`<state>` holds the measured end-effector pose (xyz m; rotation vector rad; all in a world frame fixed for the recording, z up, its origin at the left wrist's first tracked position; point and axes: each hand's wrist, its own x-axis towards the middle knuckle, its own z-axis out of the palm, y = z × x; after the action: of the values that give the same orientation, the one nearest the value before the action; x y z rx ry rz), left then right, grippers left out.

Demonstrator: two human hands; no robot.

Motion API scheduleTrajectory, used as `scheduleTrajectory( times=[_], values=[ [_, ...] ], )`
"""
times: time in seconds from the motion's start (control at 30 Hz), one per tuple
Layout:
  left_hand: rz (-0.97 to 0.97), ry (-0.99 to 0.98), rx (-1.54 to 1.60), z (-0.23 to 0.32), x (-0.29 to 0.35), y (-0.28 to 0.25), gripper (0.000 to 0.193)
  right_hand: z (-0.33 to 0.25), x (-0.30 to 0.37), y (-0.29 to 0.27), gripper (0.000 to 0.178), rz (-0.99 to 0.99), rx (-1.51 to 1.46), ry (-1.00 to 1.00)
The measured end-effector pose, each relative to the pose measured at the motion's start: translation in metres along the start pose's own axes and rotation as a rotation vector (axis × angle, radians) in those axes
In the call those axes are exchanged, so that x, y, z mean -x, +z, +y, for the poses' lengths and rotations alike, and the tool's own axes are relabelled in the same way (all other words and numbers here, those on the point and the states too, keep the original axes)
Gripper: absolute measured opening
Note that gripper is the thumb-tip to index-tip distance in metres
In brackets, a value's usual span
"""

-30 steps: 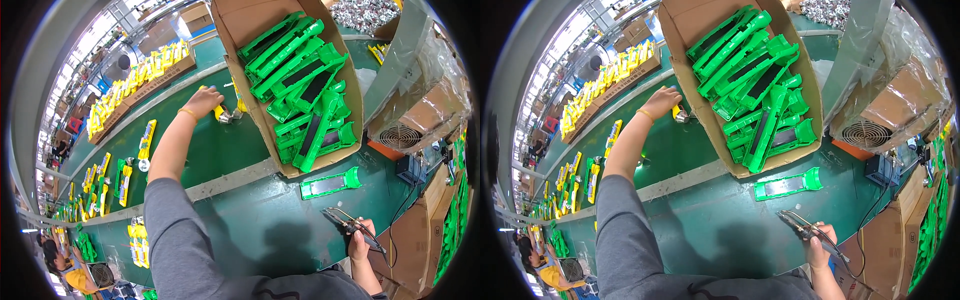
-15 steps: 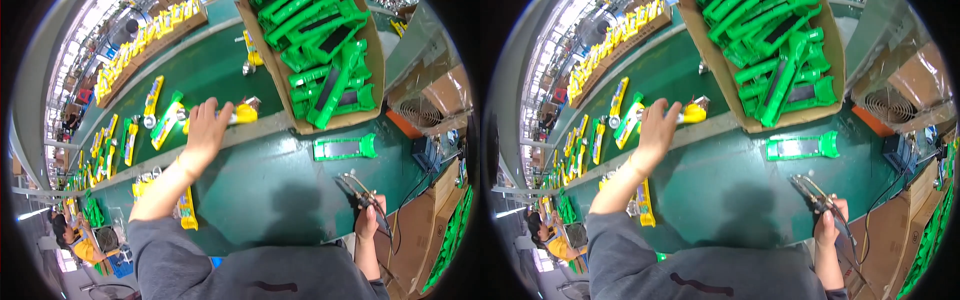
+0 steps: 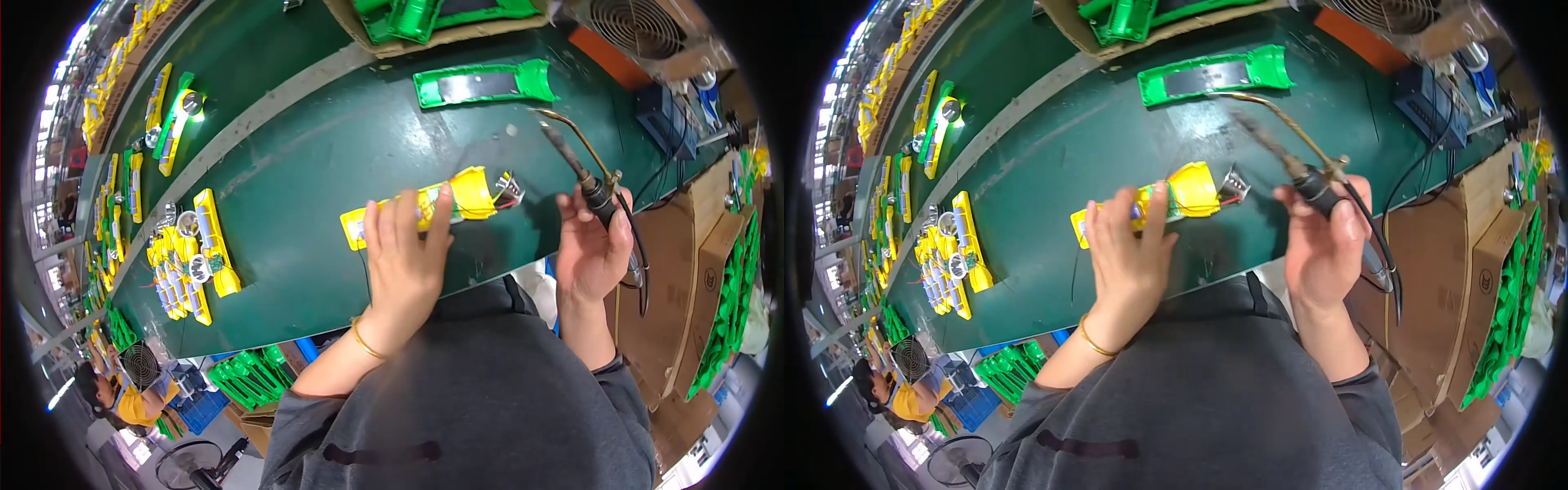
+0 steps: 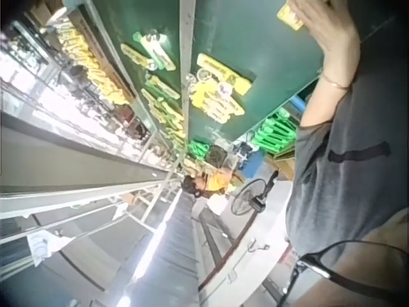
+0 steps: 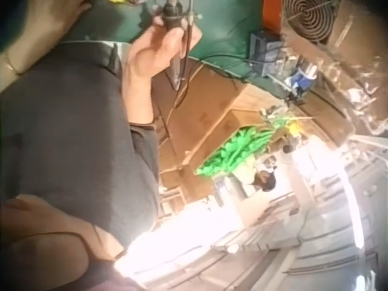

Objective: Soldering internal components and assembling the plastic housings for portable LED flashlights on a production line.

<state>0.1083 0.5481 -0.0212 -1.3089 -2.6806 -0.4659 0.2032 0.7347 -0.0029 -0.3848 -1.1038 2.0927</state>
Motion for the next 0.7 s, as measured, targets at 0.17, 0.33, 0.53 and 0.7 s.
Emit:
scheduleTrajectory(
  times=[0.17, 0.33, 0.53, 0.7],
  values=[
    [0.073, 0.077, 0.352, -0.002, 0.025, -0.046, 0.047, 0.009, 0.017, 0.031, 0.024, -0.126, 0.008, 0.191],
    [0.422, -0.368, 0.404, -0.026, 0.063, -0.058, 0.03, 0.028, 0.003, 0.053, 0.016, -0.17, 0.041, 0.351],
    [0.266, -0.135, 0.464, -0.027, 0.011, -0.034, 0.016, 0.038, -0.003, 0.056, 0.013, -0.091, 0.056, 0.37],
    [0.21, -0.107, 0.36, -0.033, -0.008, -0.024, 0.018, 0.019, 0.0, 0.056, 0.015, -0.065, 0.022, 0.375]
  ],
)
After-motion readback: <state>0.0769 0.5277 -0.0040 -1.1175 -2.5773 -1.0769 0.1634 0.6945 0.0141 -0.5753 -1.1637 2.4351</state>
